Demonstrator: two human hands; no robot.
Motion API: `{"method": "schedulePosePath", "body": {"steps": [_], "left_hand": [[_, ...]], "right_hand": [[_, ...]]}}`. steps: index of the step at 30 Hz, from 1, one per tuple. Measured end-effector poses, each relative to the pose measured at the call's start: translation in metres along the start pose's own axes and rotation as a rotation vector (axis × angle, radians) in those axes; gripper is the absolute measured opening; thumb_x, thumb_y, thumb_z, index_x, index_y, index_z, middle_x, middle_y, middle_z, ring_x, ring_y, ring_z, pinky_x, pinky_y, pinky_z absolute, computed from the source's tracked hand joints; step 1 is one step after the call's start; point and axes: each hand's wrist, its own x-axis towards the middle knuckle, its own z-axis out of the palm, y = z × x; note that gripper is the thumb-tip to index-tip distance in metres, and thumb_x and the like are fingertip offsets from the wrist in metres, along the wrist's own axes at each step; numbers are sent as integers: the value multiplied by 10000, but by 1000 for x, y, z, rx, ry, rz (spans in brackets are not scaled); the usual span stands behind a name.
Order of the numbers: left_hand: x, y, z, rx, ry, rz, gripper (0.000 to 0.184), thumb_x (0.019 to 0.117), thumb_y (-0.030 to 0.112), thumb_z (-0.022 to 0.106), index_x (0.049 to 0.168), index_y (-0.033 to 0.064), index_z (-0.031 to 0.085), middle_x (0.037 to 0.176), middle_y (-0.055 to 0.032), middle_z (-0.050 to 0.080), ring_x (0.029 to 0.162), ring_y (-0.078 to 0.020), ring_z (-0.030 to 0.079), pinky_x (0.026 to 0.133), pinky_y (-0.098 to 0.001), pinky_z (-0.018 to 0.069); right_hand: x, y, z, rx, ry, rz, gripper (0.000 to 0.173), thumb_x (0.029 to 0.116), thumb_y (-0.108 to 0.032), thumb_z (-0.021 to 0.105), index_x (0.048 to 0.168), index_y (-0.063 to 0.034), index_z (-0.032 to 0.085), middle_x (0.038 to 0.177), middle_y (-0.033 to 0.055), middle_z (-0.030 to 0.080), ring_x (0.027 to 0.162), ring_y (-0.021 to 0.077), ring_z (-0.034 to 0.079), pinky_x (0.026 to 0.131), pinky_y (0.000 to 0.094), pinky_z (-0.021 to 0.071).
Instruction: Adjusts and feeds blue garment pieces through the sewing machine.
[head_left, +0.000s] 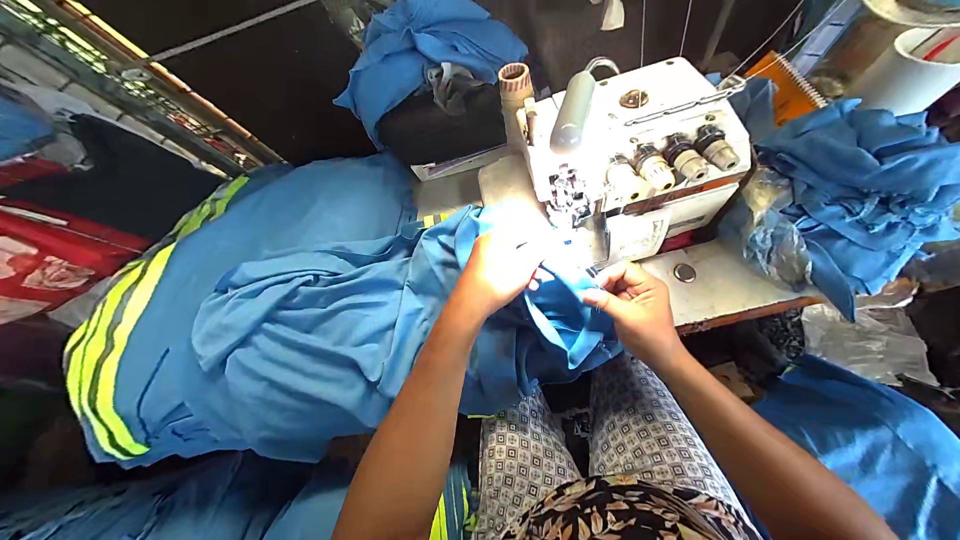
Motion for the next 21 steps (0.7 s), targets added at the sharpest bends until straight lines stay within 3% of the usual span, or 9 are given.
{"method": "schedulePosePath", "body": {"steps": [3,7,12,15,18,21], "left_hand": [[-1,-3,2,46,40,5,117,1000,125,631,955,35,691,682,-10,662,531,-45,628,520,-211,558],[7,-7,4,40,84,23,95,995,110,624,1016,26,661,684,-15,654,510,-46,626,495,-212,561],[14,-9,13,178,179,48,116,956,131,660,1006,33,699,872,-69,673,581,-76,636,551,-249,574],[15,-13,20,207,249,162,104,921,102,673,973,23,715,956,-104,672,656,-111,647,614,-286,578],[23,-11,24,199,279,162,82,918,92,658,910,33,714,868,-83,676,629,-105,636,598,-287,563],[38,-5,24,195,262,64,119,959,88,607,917,20,696,759,-59,661,553,-86,612,542,-272,542]], "right_hand": [[-6,6,-2,43,-4,-1,190,815,30,767,921,-107,689,841,-27,692,748,51,660,725,237,589],[-2,4,2,73,9,-10,275,826,58,734,1010,-131,656,850,-30,663,768,59,649,745,248,584],[-1,4,0,21,-2,-22,219,873,62,675,998,-118,652,876,-26,673,805,64,661,778,257,590],[-3,-6,-2,-294,-62,-74,182,936,-17,624,1090,-58,713,965,-8,704,862,27,671,803,201,583],[-5,-18,0,-730,-90,-152,310,968,-87,544,1190,-101,760,922,42,663,828,76,589,741,213,495],[-1,-30,8,-921,-78,-157,343,985,-95,516,1251,-87,731,897,73,640,777,133,587,688,250,497]]}}
